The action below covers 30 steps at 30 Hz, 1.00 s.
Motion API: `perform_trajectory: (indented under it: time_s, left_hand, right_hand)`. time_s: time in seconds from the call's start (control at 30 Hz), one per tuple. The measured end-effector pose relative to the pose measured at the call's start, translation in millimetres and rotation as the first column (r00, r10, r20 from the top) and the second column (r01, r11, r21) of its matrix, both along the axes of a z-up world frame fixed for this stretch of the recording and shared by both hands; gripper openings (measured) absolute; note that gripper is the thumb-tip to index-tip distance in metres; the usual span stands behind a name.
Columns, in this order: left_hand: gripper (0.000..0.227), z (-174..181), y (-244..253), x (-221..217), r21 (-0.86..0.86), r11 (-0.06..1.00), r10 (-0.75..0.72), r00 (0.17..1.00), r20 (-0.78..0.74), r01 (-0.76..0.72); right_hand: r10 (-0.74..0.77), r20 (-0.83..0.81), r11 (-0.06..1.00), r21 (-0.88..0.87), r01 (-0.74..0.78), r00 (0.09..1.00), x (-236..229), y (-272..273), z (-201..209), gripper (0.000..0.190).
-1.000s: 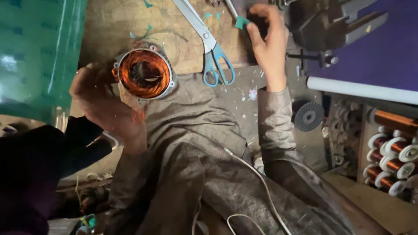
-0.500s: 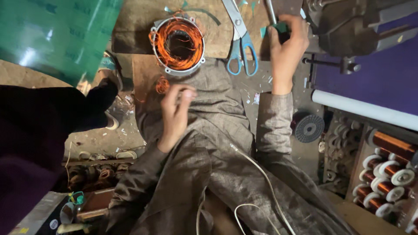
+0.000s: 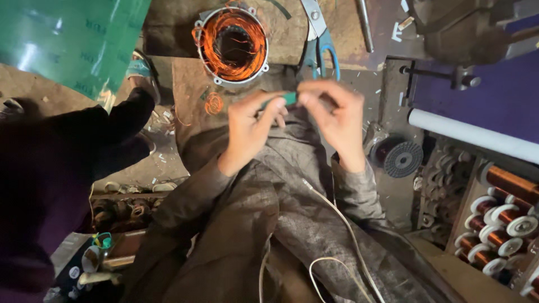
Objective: The person uses scissors to cut green insulating tape and wraps it around copper windings on a motor stator. They repeatedly cut tape strips and apply them to the stator, adjusting the windings by hand between applications.
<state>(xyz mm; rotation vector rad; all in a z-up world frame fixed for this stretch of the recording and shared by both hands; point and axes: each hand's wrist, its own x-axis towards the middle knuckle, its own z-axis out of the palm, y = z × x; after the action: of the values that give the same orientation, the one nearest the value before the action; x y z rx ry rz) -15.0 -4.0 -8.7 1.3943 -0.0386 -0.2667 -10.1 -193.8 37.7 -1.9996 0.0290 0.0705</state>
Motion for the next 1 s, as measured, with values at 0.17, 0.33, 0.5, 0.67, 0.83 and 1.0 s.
perform_trajectory:
  time_s: [0.17, 0.33, 0.5, 0.67, 0.83, 1.0]
  left_hand:
    - [0.013, -9, -1, -4, -0.218, 0.971, 0.068, 0.985, -0.159, -0.102]
    - [0.012, -8, -8, -1, -0.302, 0.950, 0.009, 0.975, -0.221, -0.077]
    - [0.017, -1, -24, 11, -0.312, 0.948, -0.003, 0.977, -0.211, -0.065]
    - [0.019, -4, -37, 16, -0.372, 0.928, -0.054, 0.975, -0.218, -0.031]
    - [0.019, -11, -54, 31, -0.424, 0.905, -0.089, 0.964, -0.249, -0.026]
    - [0.017, -15, -60, 42, -0.418, 0.908, -0.125, 0.974, -0.190, 0.035]
  right_hand:
    - [0.029, 0.197, 0.902, -0.427, 0.059, 0.980, 29, -3, -7, 0.045]
    - [0.008, 0.162, 0.863, -0.500, 0.075, 0.987, 33, -4, -27, 0.044]
    - [-0.083, 0.000, 0.986, -0.146, 0.082, 0.997, 7, -41, -49, 0.032]
    - [-0.118, -0.559, 0.982, 0.057, 0.179, 0.821, -50, -69, -80, 0.031]
    - [0.072, -0.465, 0.938, 0.332, 0.098, 0.882, -98, -72, -86, 0.029]
    - [0.100, -0.386, 0.948, 0.317, 0.030, 0.917, -104, -71, -86, 0.030]
